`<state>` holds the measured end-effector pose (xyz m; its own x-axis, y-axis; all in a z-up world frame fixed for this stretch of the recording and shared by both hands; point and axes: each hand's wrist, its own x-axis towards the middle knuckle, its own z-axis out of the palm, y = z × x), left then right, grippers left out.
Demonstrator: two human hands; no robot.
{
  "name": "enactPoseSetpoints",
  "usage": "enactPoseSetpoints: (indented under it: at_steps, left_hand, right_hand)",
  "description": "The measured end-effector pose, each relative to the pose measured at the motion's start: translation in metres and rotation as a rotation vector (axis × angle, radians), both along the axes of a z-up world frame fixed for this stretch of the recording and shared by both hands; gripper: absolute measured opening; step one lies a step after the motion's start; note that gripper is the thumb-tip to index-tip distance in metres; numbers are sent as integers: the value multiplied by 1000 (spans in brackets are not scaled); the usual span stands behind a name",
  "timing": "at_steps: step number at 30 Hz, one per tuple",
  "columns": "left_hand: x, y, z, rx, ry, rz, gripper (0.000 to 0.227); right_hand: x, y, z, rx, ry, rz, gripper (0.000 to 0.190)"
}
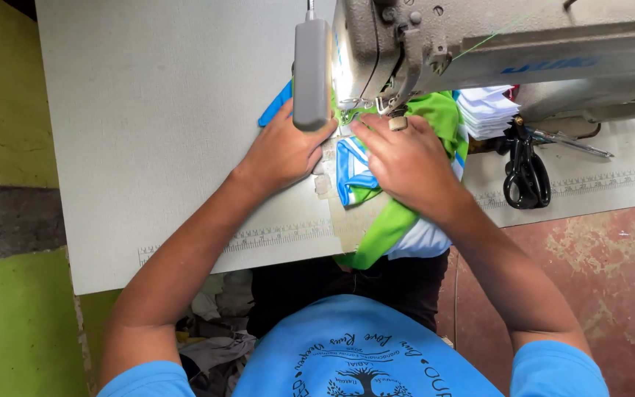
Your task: The person is preparing a sports jersey for sewing by aligning it on the machine table and marking it with a pen.
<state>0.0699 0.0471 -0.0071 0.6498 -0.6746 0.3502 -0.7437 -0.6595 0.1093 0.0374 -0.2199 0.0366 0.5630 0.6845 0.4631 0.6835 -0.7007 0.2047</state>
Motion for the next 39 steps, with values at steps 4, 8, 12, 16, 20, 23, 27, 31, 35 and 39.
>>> enactPoseSetpoints:
  at_steps: [4, 8, 12, 16, 20, 23, 27, 31, 35, 39]
  left_hand:
    - [-3, 1, 7, -122, 63, -15, 41]
    - [-6, 0, 16, -194, 94, -5, 35]
    - [3, -6, -5, -288, 177, 13, 47]
    - [1, -1, 2, -169, 154, -19, 50]
    - [1, 1, 13, -101, 125, -33, 51]
    - [-1, -3, 10, -79, 191, 19, 53]
    - [1, -4, 29, -119, 431, -1, 56]
    - [2, -5, 29, -137, 466, 14, 54]
    - [1, -5, 31, -154, 467, 24, 53]
    - [1, -5, 29, -124, 445, 25, 52]
  right_hand:
    - [-1, 9, -4, -44, 83, -200, 43]
    - [2, 13, -15, -35, 110, -234, 41]
    - [1, 13, -16, -46, 104, -254, 38]
    - [3, 9, -24, -38, 17, -252, 38]
    - [0, 0, -24, 57, -61, -180, 34]
    - [-12, -46, 16, 319, 103, 15, 24]
    - [-39, -145, 25, 520, -85, -219, 41]
    - [-49, -214, 7, 375, -154, -483, 67]
    - [-54, -233, -21, 341, -119, -456, 73]
    - [-56, -242, -28, 403, -89, -430, 68]
